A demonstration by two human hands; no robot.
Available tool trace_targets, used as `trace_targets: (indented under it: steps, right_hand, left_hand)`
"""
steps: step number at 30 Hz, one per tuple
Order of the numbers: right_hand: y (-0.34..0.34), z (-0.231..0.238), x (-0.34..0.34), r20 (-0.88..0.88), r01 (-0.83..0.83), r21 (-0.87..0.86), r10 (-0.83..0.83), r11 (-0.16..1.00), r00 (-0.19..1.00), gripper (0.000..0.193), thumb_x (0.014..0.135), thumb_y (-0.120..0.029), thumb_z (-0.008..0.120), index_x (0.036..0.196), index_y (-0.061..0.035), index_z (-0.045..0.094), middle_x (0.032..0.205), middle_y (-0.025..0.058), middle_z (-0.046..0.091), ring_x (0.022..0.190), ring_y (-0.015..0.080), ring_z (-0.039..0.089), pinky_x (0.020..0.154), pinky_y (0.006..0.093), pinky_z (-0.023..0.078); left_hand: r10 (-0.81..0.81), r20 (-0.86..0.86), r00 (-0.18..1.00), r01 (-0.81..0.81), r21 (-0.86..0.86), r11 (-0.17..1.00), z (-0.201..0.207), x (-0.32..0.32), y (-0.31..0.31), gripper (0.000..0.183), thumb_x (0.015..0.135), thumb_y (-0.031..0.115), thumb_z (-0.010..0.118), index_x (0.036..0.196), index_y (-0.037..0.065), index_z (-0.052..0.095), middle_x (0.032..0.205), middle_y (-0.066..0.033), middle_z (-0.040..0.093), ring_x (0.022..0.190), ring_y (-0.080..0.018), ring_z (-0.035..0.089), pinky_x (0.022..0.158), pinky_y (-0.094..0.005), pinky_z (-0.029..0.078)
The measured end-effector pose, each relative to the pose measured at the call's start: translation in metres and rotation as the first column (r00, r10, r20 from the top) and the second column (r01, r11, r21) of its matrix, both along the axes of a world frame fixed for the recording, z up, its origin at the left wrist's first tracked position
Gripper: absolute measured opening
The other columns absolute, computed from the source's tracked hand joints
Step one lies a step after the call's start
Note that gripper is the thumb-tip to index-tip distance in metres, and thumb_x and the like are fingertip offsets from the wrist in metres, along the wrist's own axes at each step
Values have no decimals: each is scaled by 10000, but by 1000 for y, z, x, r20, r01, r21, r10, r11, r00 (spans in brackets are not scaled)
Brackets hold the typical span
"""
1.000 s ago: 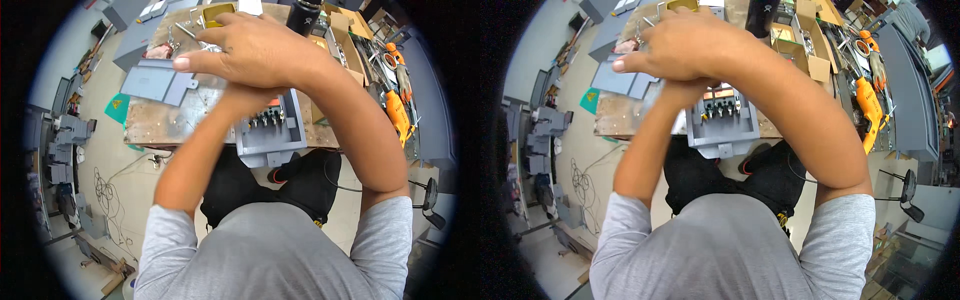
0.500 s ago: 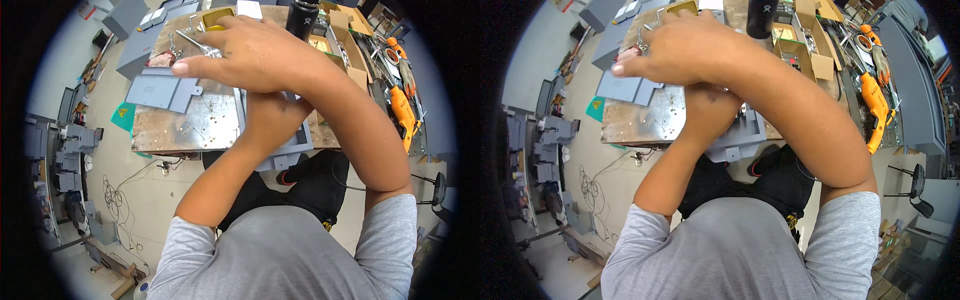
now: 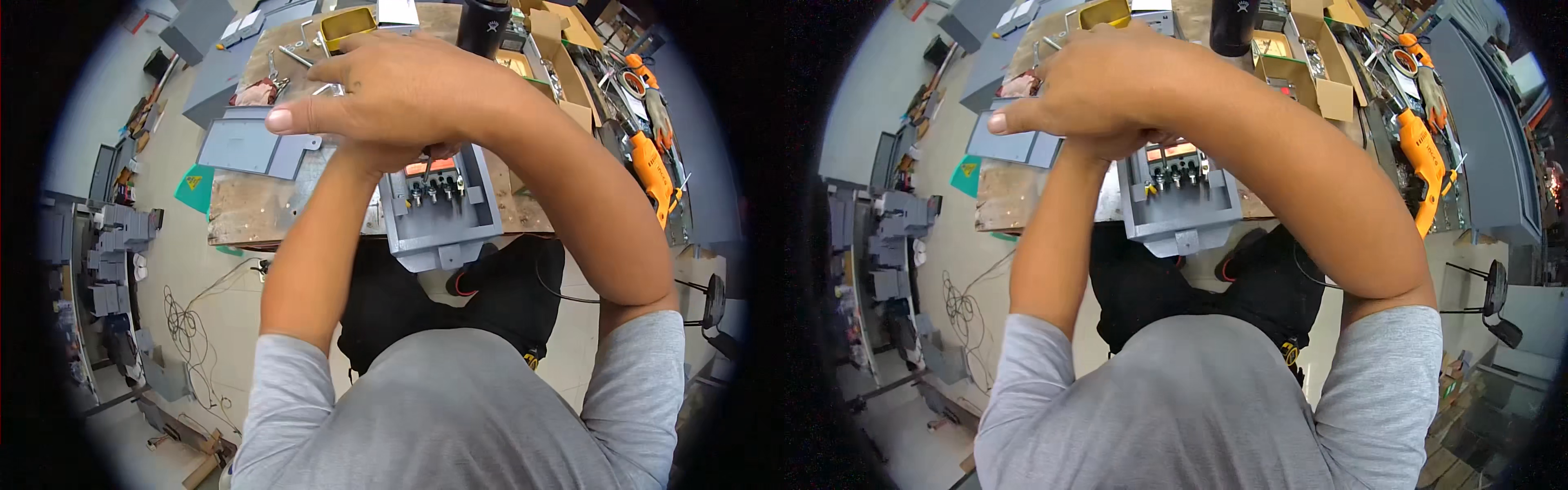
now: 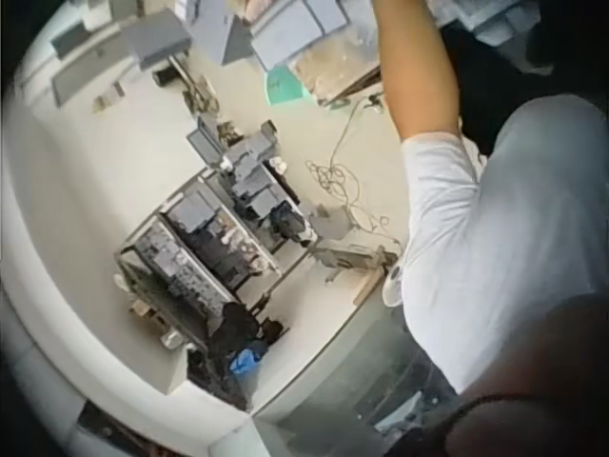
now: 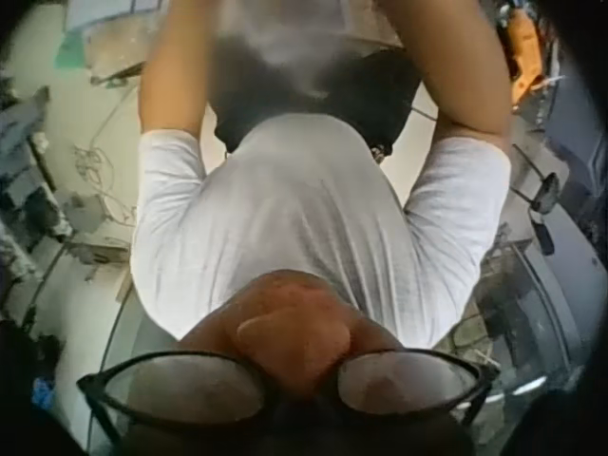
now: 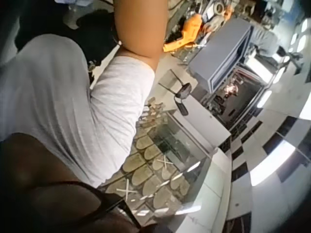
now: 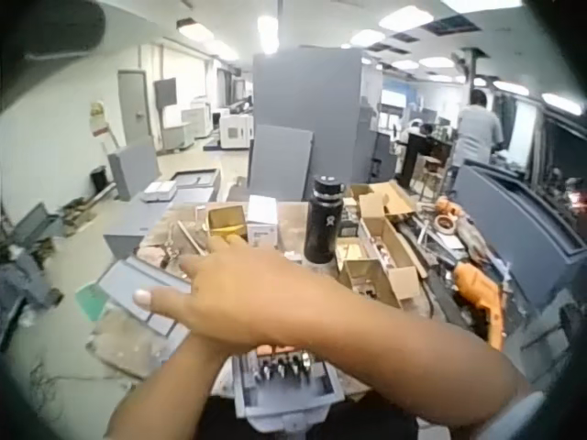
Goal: Assembling components inside an electrical box using a screwdriver.
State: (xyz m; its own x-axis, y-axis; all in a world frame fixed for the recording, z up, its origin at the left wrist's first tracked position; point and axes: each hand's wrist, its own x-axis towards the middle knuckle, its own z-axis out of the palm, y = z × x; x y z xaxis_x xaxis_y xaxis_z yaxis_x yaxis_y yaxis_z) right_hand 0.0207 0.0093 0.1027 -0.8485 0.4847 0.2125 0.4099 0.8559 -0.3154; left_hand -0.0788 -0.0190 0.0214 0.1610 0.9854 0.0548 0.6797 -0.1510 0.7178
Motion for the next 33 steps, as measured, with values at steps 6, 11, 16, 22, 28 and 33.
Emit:
trace_targets:
  steps: [6,11,16,22,28,33]
  right_hand:
    - [8,6,-7,-129,37,33,-32,999,991,917,916,-831,448,1301,-44,719,1138,281,697,1114,427,674,1014,482,502]
    - [1,29,-5,103,75,-168,-58,983,993,911,910,-835,449,1249,-43,744,1208,270,700,1160,424,666,1022,474,504]
    - [10,7,-2,-64,103,-20,-104,995,992,936,869,-849,496,1309,-54,721,1264,278,678,1199,423,653,1046,461,498]
    - [7,28,14,-135,-140,-240,110,961,985,1006,779,-870,603,1369,-60,688,1393,265,622,1251,425,632,1099,450,475]
    - [9,34,5,-131,-172,-203,147,964,980,937,808,-815,630,1331,-40,708,1347,247,664,1253,404,639,1082,436,491]
    - [-6,58,21,-188,-287,-358,232,888,954,1064,872,-837,525,1436,64,576,1418,352,571,1381,442,529,1165,446,420]
  left_hand:
    - [111,488,866,-339,408,848,-21,56,-29,389,968,190,662,1331,56,631,1316,-180,668,1251,-294,609,1072,-453,452]
    - [-56,120,991,49,56,997,19,0,3,331,994,254,655,1241,36,681,1234,-114,732,1168,-276,640,997,-447,492]
    - [122,415,901,-341,507,792,-17,67,-27,388,950,258,723,1255,25,666,1264,-184,695,1199,-311,643,1033,-450,472]
    - [-323,621,714,441,-40,897,-23,-14,25,164,1074,216,599,1077,63,659,979,-73,671,905,-173,641,830,-320,530]
    - [166,367,915,-387,686,617,8,76,-28,172,1000,198,666,1032,29,674,912,-65,673,825,-185,625,794,-336,515]
    - [-300,507,808,374,-49,926,-12,-19,25,162,977,162,656,1024,23,726,931,-81,741,899,-198,685,811,-345,534]
